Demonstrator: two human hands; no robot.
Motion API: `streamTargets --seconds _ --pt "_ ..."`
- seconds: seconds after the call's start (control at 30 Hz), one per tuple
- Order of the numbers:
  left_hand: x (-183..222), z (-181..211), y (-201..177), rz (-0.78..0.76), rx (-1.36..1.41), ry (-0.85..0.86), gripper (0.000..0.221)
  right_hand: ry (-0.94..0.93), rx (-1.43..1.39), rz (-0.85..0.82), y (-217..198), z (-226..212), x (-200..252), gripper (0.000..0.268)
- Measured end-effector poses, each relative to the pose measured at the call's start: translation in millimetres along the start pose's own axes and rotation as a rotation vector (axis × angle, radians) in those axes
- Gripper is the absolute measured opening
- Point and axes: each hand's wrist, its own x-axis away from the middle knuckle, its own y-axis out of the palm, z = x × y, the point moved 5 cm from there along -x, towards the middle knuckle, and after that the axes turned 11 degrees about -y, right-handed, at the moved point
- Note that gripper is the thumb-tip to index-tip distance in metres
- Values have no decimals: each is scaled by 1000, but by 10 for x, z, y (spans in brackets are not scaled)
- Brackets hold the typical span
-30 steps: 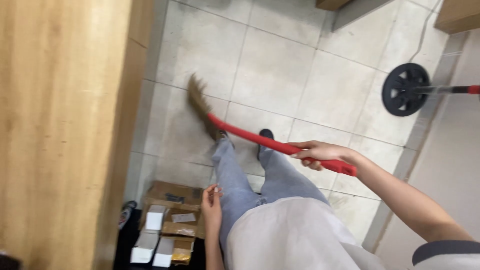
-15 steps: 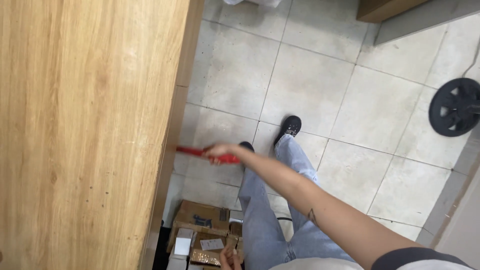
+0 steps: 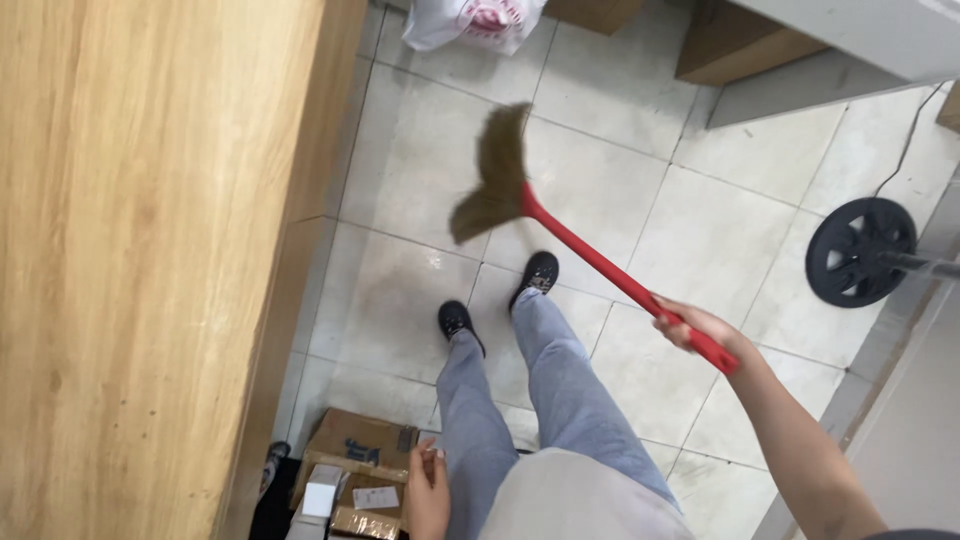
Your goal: Sweep the floor of the candle studio area using a broom.
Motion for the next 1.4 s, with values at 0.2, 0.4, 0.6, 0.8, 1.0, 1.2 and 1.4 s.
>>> streamTargets --seconds 0.2,0.4,0.6,0.8,1.0,1.2,1.4 --pt "259 1170 459 -42 -199 24 33 -95 -40 216 -475 -270 1344 51" --pt "354 1604 660 -83 -210 108 32 -75 389 312 139 -535 2232 57" --pt "354 1806 573 56 -165 128 31 -78 437 -11 1346 -825 1897 65" --pt "-483 912 490 62 50 190 33 -215 122 -467 3127 -936 -235 60" --pt "-2048 -193 518 104 270 214 33 -88 -80 -632 4982 -1471 -2506 46" --pt "-2054 -152 -13 122 138 120 30 -136 -188 -583 4112 -1502 -3503 24" --pt "-1637 1335 -157 -16 -130 34 33 -133 -275 -276 2275 -1395 -1571 43"
